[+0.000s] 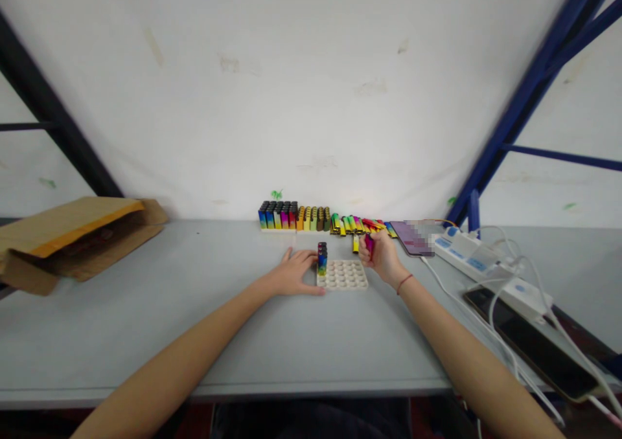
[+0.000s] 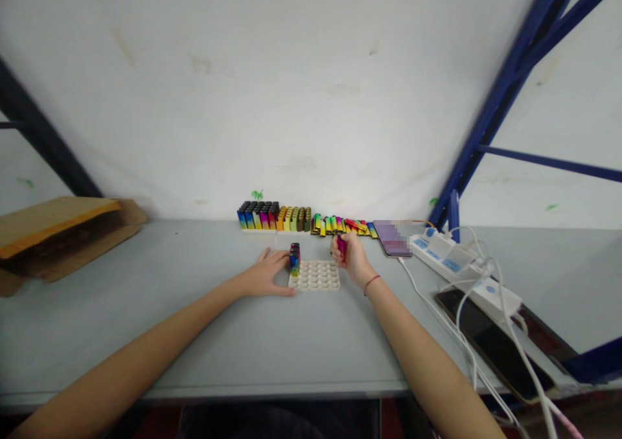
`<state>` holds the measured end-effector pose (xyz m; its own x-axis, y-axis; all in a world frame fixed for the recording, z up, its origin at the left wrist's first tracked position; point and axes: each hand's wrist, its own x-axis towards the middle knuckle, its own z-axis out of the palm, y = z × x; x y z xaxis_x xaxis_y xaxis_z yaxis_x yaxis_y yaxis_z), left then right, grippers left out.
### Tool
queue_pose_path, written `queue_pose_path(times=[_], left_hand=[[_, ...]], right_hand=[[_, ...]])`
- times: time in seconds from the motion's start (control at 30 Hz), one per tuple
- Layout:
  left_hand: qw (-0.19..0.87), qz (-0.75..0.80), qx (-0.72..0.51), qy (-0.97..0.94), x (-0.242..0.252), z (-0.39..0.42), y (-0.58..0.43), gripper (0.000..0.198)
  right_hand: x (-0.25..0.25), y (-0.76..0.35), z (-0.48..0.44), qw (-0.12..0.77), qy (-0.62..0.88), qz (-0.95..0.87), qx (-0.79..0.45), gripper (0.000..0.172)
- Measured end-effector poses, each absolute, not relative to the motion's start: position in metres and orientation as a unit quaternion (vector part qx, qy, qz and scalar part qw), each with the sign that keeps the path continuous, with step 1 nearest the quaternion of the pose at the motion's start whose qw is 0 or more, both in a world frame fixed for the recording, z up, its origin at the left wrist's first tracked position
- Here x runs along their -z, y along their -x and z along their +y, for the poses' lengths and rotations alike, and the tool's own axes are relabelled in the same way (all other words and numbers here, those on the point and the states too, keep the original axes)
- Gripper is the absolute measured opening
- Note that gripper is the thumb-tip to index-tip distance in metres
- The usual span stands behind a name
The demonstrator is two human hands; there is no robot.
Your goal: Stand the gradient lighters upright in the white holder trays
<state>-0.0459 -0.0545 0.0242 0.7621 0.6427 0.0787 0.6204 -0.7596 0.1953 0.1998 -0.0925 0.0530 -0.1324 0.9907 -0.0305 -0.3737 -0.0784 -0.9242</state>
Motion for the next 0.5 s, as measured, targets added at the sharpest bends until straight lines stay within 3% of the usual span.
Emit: queue_pose_path(times=[0.23, 0.5], left_hand=[[0.078, 0.335, -0.067, -0.936, -0.023, -0.054, 0.047, 0.084], [0.082, 0.340, -0.067, -0.935, -0.025, -0.056, 0.046, 0.084]], right_hand=[[-0.047, -0.200, -0.089, 0.540, 0.410, -0.445, -0.585, 0.023], [-0.049, -0.173, -0.105, 0.542, 0.488, -0.594, -0.339, 0.026]])
